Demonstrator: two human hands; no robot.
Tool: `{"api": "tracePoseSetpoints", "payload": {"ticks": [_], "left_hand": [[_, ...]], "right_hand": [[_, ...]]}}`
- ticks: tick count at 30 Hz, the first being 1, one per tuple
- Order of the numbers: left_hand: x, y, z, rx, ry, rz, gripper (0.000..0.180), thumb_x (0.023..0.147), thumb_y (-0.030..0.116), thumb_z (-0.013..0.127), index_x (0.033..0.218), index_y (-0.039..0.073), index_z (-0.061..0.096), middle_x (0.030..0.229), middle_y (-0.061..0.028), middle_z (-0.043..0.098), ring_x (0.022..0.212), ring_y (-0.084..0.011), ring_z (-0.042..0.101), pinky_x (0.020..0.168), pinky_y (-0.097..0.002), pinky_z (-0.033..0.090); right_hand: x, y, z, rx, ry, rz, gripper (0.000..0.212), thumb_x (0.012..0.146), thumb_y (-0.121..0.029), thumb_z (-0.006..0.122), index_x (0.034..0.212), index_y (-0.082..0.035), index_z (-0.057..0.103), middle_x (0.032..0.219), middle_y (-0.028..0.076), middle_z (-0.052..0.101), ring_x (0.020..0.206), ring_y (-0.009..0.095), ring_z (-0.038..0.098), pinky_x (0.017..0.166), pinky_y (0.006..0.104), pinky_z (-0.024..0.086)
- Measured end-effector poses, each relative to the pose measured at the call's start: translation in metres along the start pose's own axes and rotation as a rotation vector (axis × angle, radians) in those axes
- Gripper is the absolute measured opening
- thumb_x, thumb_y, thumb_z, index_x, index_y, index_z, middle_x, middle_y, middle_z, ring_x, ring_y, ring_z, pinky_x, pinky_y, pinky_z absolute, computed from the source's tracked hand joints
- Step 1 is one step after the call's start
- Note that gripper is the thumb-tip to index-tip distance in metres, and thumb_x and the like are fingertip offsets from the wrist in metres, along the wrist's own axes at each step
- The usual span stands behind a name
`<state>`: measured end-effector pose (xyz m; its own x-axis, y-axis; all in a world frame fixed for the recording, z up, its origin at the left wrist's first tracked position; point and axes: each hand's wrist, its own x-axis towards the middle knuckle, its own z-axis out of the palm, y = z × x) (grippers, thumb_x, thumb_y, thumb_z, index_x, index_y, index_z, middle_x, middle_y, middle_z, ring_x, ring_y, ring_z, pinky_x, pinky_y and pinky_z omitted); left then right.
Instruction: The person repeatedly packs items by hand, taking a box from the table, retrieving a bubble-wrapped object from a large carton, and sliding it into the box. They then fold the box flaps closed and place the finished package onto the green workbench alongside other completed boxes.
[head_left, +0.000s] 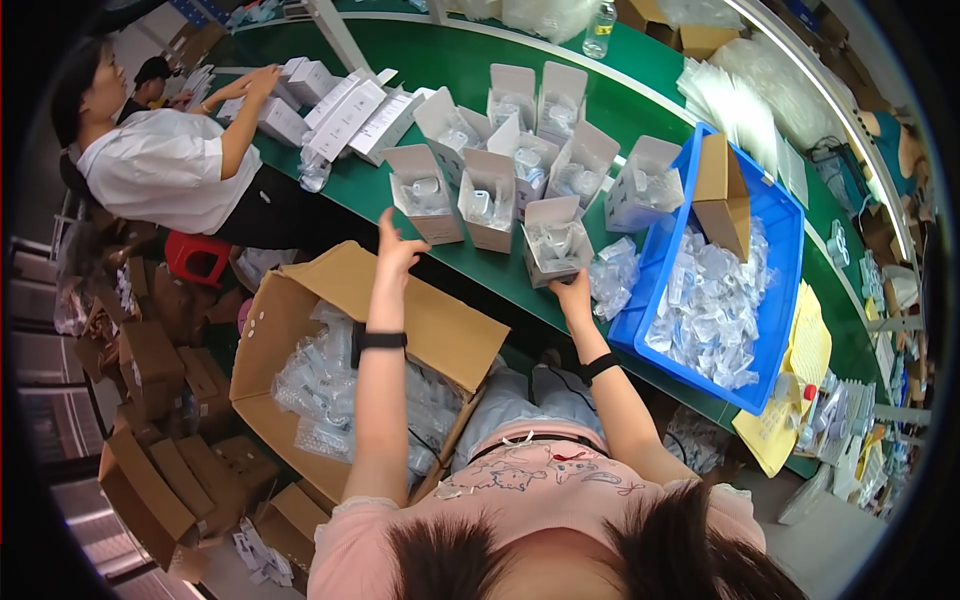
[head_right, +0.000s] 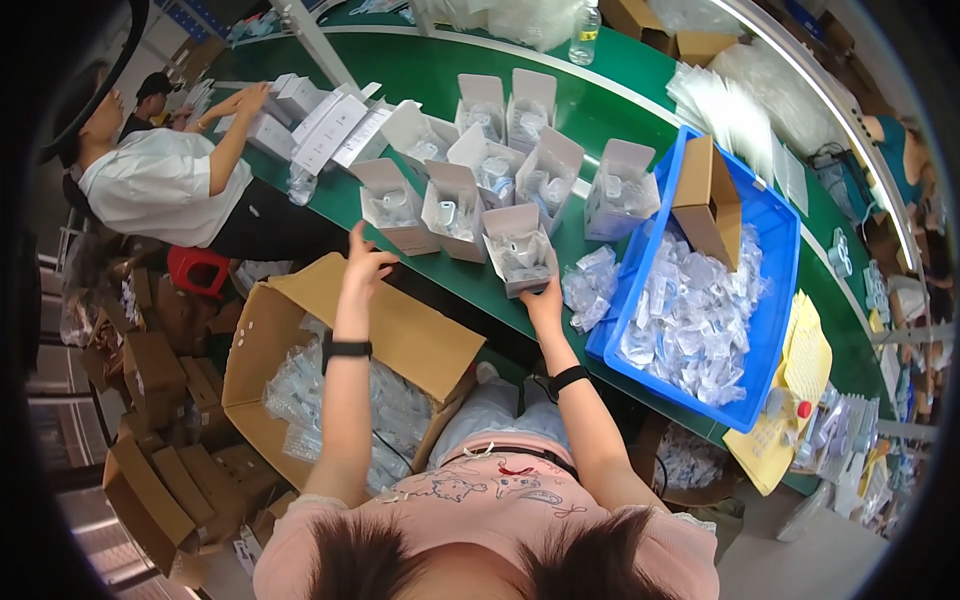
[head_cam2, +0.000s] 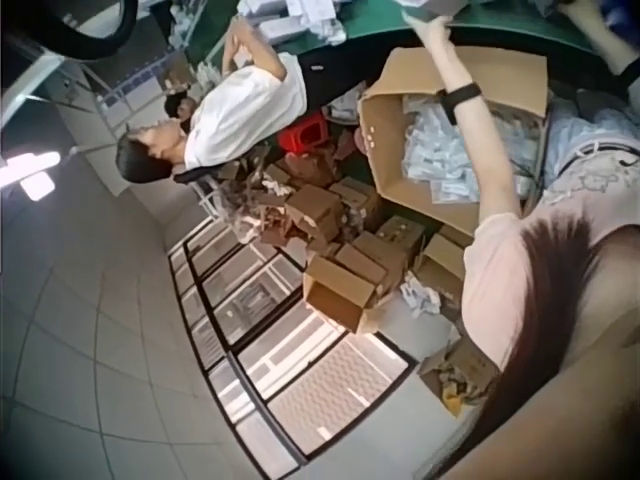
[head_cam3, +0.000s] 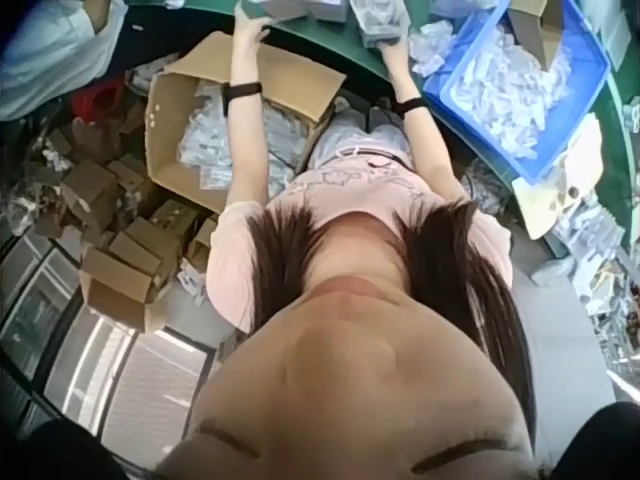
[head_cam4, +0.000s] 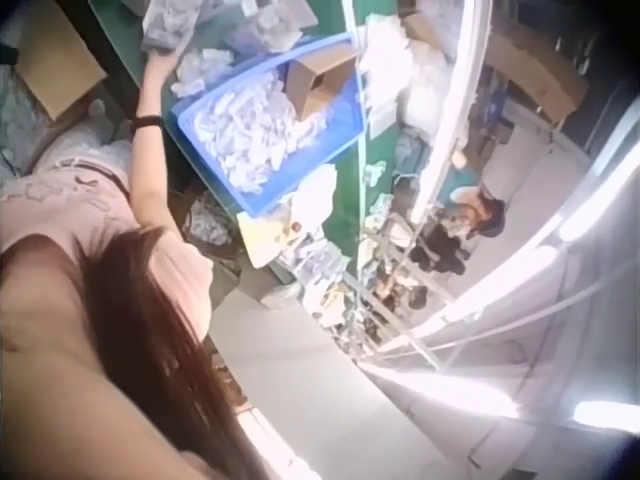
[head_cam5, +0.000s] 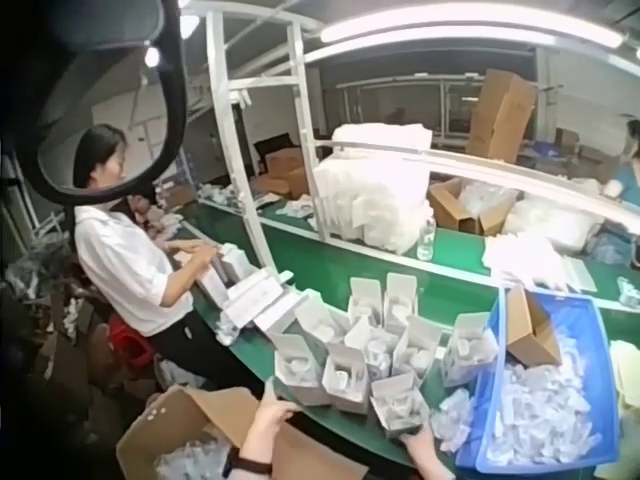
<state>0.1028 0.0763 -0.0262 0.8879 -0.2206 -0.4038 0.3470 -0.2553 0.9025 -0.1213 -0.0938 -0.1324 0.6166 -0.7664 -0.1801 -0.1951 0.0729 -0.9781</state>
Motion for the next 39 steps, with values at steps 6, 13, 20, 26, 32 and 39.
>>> {"api": "tracePoseSetpoints", "payload": {"ticks": [6, 13, 20, 26, 32, 39], "left_hand": [[0.062, -0.041, 0.004, -0.022, -0.308, 0.061, 0.070, 0.058, -0.007, 0.062, 0.121, 0.003, 0.034, 0.111, -0.0143, 0.050, 0.091, -0.0248, 0.053, 0.073, -0.0359, 0.045], [0.088, -0.046, 0.016, 0.030, -0.234, 0.272, 0.036, 0.056, -0.008, 0.057, 0.090, 0.001, 0.049, 0.082, -0.0105, 0.059, 0.080, -0.0227, 0.056, 0.068, -0.0321, 0.046], [0.017, -0.008, 0.045, 0.110, 0.003, 0.184, 0.070, 0.064, 0.006, 0.062, 0.125, 0.000, 0.030, 0.121, -0.0209, 0.043, 0.113, -0.0281, 0.043, 0.091, -0.0350, 0.037], [-0.180, 0.001, -0.042, -0.012, -0.274, 0.361, 0.049, 0.074, 0.008, 0.060, 0.119, 0.011, 0.042, 0.126, -0.0072, 0.040, 0.117, -0.0213, 0.039, 0.091, -0.0366, 0.037], [-0.209, -0.097, -0.097, 0.214, 0.015, 0.210, 0.036, 0.075, 0.005, 0.059, 0.110, 0.008, 0.049, 0.122, -0.0077, 0.043, 0.113, -0.0212, 0.043, 0.086, -0.0335, 0.041], [-0.200, -0.104, -0.100, -0.101, 0.095, 0.163, 0.034, 0.076, 0.003, 0.058, 0.109, 0.006, 0.050, 0.117, -0.0075, 0.048, 0.109, -0.0190, 0.046, 0.084, -0.0306, 0.042]], "right_hand": [[-0.002, -0.015, 0.036, -0.182, 0.027, -0.150, 0.051, 0.067, -0.008, 0.069, 0.112, 0.000, 0.046, 0.093, 0.015, 0.059, 0.086, 0.023, 0.057, 0.076, 0.0304, 0.043], [0.015, -0.017, 0.085, -0.283, 0.032, -0.117, 0.065, 0.072, -0.011, 0.067, 0.127, 0.000, 0.034, 0.109, 0.024, 0.054, 0.101, 0.034, 0.054, 0.084, 0.0360, 0.040], [0.030, 0.017, 0.066, -0.240, 0.099, -0.184, 0.065, 0.073, -0.011, 0.064, 0.129, 0.000, 0.033, 0.113, 0.025, 0.051, 0.103, 0.033, 0.052, 0.086, 0.0345, 0.040], [-0.022, 0.001, 0.037, -0.382, -0.221, -0.144, 0.053, 0.073, -0.009, 0.060, 0.123, 0.000, 0.043, 0.109, 0.020, 0.055, 0.100, 0.028, 0.055, 0.086, 0.0330, 0.042], [-0.066, -0.053, 0.093, -0.334, -0.696, -0.120, 0.032, 0.075, -0.004, 0.054, 0.107, 0.000, 0.054, 0.100, 0.015, 0.060, 0.094, 0.024, 0.058, 0.080, 0.0305, 0.045], [0.014, -0.154, 0.305, -0.604, -0.388, -1.073, 0.053, 0.067, -0.003, 0.061, 0.117, -0.010, 0.046, 0.121, 0.016, 0.042, 0.116, 0.035, 0.036, 0.093, 0.0446, 0.034]]}}
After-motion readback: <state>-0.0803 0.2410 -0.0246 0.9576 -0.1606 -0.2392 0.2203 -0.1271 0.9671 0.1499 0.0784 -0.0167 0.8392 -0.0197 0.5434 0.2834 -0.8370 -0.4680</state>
